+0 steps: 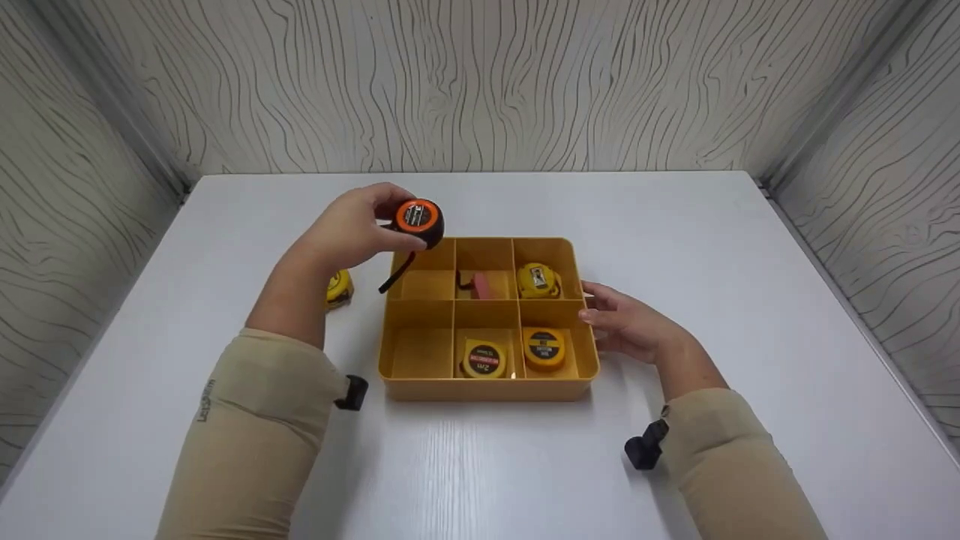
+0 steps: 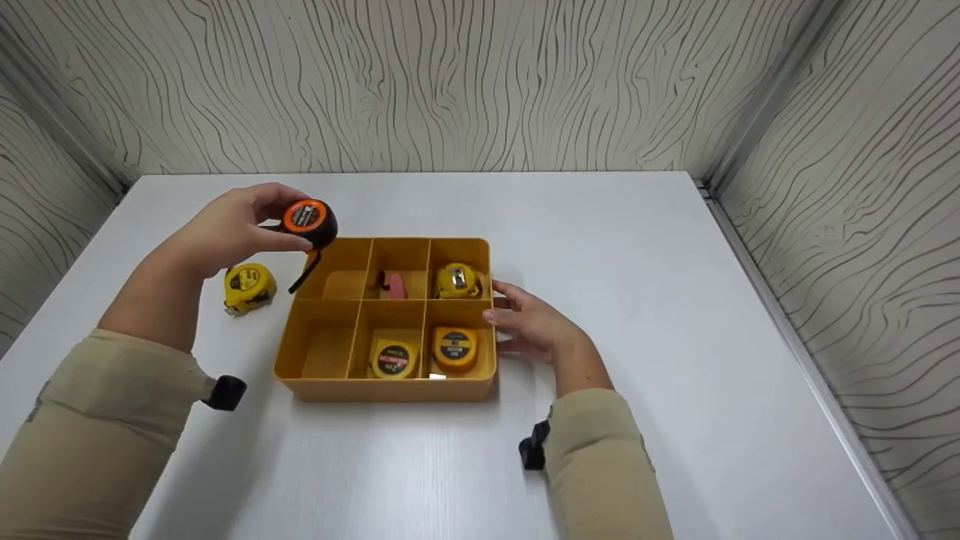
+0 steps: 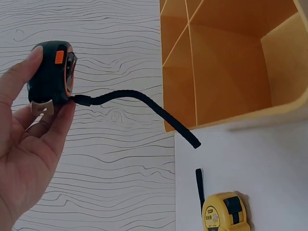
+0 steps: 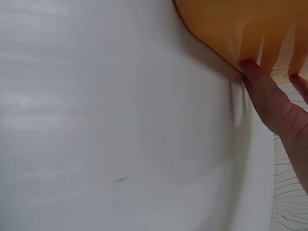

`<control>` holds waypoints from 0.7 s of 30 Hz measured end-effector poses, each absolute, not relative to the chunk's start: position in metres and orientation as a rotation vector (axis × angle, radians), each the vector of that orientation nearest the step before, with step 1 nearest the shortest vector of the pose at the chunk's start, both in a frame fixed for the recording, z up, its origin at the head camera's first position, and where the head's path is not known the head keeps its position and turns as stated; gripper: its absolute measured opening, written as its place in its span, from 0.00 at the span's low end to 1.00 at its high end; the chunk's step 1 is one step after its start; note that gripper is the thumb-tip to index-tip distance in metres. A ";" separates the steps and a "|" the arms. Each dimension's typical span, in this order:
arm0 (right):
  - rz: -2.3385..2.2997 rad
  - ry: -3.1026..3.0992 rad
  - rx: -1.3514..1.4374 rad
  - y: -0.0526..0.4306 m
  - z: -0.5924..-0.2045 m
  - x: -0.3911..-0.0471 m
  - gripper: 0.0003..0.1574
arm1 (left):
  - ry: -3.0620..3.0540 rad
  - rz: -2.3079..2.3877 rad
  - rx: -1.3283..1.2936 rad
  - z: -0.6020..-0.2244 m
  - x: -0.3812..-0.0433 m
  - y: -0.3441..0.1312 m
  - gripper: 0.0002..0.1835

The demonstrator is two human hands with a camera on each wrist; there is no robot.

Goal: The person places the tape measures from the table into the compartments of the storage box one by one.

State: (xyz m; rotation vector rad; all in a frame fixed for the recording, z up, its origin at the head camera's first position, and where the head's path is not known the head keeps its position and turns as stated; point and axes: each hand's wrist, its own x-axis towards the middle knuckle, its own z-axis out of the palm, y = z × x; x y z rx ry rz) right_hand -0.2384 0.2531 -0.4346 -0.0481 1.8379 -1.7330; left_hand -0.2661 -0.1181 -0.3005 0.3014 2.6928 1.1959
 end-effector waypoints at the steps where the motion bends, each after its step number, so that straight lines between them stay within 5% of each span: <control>1: -1.733 1.839 -0.052 0.253 -0.435 -0.238 0.45 | 2.692 1.202 0.304 -0.300 -0.266 -0.117 0.28; 21: -1.730 1.846 -0.021 0.252 -0.435 -0.239 0.45 | 2.651 1.199 0.314 -0.319 -0.271 -0.108 0.28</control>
